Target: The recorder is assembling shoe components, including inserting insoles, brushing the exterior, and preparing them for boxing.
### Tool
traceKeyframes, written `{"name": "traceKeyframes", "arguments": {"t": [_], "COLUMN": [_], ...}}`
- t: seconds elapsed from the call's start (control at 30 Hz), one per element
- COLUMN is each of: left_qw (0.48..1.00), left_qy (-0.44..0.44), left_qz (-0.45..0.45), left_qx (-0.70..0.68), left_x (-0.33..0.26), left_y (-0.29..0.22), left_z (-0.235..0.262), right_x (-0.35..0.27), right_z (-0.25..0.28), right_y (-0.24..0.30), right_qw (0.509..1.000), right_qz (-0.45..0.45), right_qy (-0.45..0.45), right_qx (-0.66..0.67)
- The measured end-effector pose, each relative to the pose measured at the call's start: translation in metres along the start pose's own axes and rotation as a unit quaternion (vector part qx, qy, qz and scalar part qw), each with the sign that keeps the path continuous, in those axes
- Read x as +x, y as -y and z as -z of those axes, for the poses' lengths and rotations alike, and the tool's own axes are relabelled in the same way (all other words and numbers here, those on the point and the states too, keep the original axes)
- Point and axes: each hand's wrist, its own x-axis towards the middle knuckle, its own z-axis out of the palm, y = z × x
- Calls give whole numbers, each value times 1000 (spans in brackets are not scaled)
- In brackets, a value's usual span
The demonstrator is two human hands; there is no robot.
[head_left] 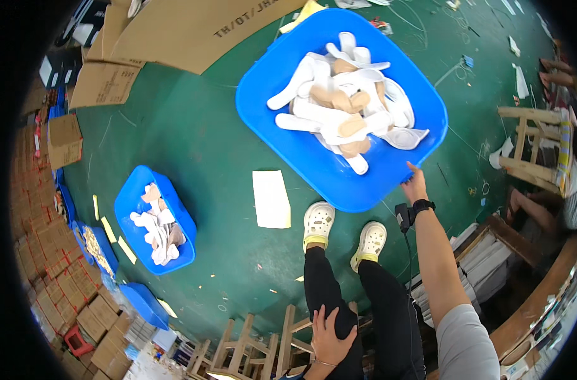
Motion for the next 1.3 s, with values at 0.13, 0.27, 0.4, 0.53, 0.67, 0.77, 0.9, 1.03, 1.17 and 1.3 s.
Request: {"name": "traceKeyframes", "arguments": {"t": [0.13, 0.27, 0.4, 0.53, 0.67, 0.77, 0.9, 1.03, 1.17, 1.3], "left_qw": [999, 996, 992, 970, 864, 685, 695, 720, 669, 574], "left_qy": [-14, -14, 40, 44, -73, -10, -71, -276, -365, -380], "left_qz": [49, 79, 109, 185, 154, 213, 330, 363, 323, 366], "left_qx": [-19, -45, -50, -149, -475, -696, -635, -522, -561, -626], "left_x": [0, -15, -47, -97, -106, -83, -97, -107, -105, -86], "left_y": [6, 28, 57, 68, 80, 101, 114, 184, 238, 285], "left_z": [11, 16, -6, 37, 114, 149, 242, 244, 273, 307], "right_x": [-35, -90, -164, -263, -393, -521, -597, -641, -674, -721], "right_z": [-40, -87, -139, -154, -163, -223, -273, -342, -418, -500], "right_y": [-6, 1, 50, 76, 93, 79, 48, -18, -83, -146], "right_qw": [998, 991, 981, 957, 897, 886, 849, 822, 757, 677], "right_qz": [-9, -55, 55, 85, 116, 45, 31, 26, 89, 160], "right_qy": [-15, 56, 75, 65, 93, 77, 101, 204, 268, 314], "right_qx": [-57, -105, -171, -270, -416, -454, -518, -531, -589, -646]}}
